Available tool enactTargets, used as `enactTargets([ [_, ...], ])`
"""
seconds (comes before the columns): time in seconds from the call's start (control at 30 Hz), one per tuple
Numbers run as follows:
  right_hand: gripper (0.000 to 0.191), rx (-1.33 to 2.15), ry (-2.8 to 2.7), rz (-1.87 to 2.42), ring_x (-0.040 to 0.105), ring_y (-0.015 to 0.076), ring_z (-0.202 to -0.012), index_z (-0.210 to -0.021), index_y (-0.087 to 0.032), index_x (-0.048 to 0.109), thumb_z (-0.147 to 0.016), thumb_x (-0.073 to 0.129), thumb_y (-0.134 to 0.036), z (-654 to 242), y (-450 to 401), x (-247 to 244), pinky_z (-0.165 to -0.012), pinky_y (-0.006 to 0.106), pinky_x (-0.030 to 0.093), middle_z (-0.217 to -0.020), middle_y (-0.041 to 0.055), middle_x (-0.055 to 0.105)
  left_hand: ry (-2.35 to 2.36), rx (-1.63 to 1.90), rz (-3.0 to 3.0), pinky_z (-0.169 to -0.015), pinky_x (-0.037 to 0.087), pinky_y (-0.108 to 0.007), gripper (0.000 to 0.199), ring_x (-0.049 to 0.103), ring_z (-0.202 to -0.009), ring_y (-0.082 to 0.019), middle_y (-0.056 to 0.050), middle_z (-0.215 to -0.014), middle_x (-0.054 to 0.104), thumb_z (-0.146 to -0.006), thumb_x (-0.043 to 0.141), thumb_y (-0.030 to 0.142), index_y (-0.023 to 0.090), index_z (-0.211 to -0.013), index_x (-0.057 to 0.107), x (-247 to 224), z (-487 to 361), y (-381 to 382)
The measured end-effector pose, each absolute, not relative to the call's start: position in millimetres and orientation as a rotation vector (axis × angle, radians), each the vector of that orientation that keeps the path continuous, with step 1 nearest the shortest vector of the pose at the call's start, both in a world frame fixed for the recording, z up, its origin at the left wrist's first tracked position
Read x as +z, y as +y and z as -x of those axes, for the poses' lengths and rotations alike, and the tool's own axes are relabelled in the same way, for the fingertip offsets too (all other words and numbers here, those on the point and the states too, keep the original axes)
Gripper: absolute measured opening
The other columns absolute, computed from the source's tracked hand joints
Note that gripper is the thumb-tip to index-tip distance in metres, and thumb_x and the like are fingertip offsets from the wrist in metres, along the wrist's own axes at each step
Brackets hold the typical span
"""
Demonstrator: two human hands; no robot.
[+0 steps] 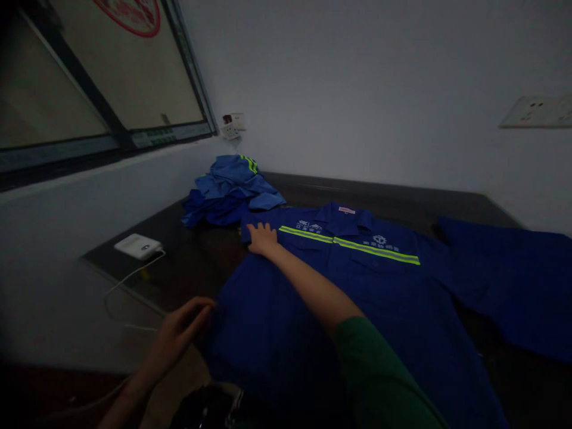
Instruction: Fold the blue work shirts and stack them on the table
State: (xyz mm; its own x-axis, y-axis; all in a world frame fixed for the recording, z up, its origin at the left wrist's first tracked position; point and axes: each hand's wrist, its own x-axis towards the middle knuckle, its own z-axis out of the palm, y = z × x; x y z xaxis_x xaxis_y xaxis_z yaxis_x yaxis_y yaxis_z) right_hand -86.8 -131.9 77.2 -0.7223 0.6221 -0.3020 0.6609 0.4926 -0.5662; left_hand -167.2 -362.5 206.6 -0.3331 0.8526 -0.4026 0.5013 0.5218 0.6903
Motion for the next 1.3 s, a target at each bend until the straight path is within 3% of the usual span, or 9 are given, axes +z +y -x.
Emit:
enactTargets([
  [0.13,0.058,-0.843,2.644,-1.22,0.043,0.0378,-0.124,-0.14,-0.022,0.042,-0.084,0.055,-0.027,131,-151,73,-0.094,0.056,0.036,-0.137,0.0207,0.049,2.236,0.628,-0.952,-0.05,0.045,-0.024,0.037,0.058,-0.057,-0.016,0.0,-0.061,0.058,-0.082,0.054,0.055,0.021,-0.07,0.06,183,166,-435],
  [0.27,0.048,-0.768,2.645,-1.293,0.053,0.0335,-0.116,-0.138,-0.022,0.045,-0.092,0.035,-0.016,152,-148,66,-0.096,0.06,0.028,-0.126,0.0197,0.06,2.348,0.746,-0.744,-0.072,0.055,-0.036,0.041,0.066,-0.078,-0.024,-0.005,-0.086,0.068,-0.073,0.062,0.06,0.022,-0.088,0.061,151,165,-474],
  [0.43,0.044,-0.871,2.682,-1.279,0.062,0.026,-0.103,-0.133,-0.021,0.051,-0.095,0.029,-0.016,149,-128,65,-0.089,0.043,0.042,-0.114,0.0156,0.067,2.196,0.847,-0.583,-0.095,0.05,-0.045,0.053,0.064,-0.107,-0.029,-0.011,-0.112,0.068,-0.072,0.066,0.056,0.02,-0.109,0.056,134,140,-480],
  [0.57,0.051,-0.986,2.649,-1.495,0.061,0.0259,-0.107,-0.135,-0.025,0.048,-0.09,0.031,-0.009,120,-100,67,-0.087,0.039,0.046,-0.12,0.0116,0.065,2.208,0.821,-0.486,-0.087,0.055,-0.043,0.055,0.067,-0.099,-0.029,-0.009,-0.103,0.069,-0.066,0.07,0.057,0.019,-0.104,0.056,146,133,-479],
  [0.77,0.067,-1.537,2.766,-1.989,0.051,0.0184,-0.121,-0.13,-0.013,0.052,-0.066,0.036,-0.001,30,-44,70,-0.103,0.033,0.041,-0.134,0.0055,0.057,2.411,0.763,-0.591,-0.071,0.059,-0.04,0.058,0.069,-0.085,-0.03,-0.004,-0.091,0.071,-0.056,0.075,0.062,0.024,-0.096,0.06,187,139,-479],
  [0.93,0.073,-1.47,2.765,-2.306,0.05,0.0176,-0.124,-0.134,-0.01,0.05,-0.063,0.034,-0.006,-73,-31,61,-0.105,0.033,0.039,-0.136,0.0066,0.055,2.464,0.744,-0.976,-0.069,0.058,-0.042,0.034,0.068,-0.079,-0.028,-0.001,-0.086,0.07,-0.069,0.073,0.052,0.033,-0.096,0.064,231,128,-484],
  [1.03,0.063,-1.482,2.558,-2.443,0.056,0.0184,-0.116,-0.124,-0.011,0.06,-0.067,0.033,-0.008,-123,-51,43,-0.102,0.035,0.043,-0.126,0.008,0.063,2.013,0.882,-1.531,-0.07,0.057,-0.04,0.023,0.067,-0.081,-0.025,-0.002,-0.086,0.07,-0.083,0.063,0.044,0.038,-0.104,0.064,232,116,-490],
  [1.17,0.051,-1.462,2.326,-2.492,0.056,0.0216,-0.115,-0.124,-0.012,0.06,-0.076,0.045,-0.018,-157,-87,16,-0.103,0.041,0.041,-0.124,0.0116,0.063,1.419,0.923,-1.981,-0.074,0.054,-0.033,0.028,0.064,-0.079,-0.02,-0.006,-0.081,0.069,-0.097,0.038,0.034,0.027,-0.11,0.063,198,96,-497],
  [1.3,0.053,-1.313,2.356,-2.339,0.052,0.0243,-0.119,-0.128,-0.01,0.057,-0.076,0.058,-0.022,-160,-107,3,-0.106,0.042,0.038,-0.126,0.0155,0.059,1.386,0.743,-2.111,-0.079,0.05,-0.031,0.028,0.061,-0.086,-0.019,-0.008,-0.088,0.067,-0.097,0.038,0.023,0.021,-0.107,0.063,172,82,-503],
])
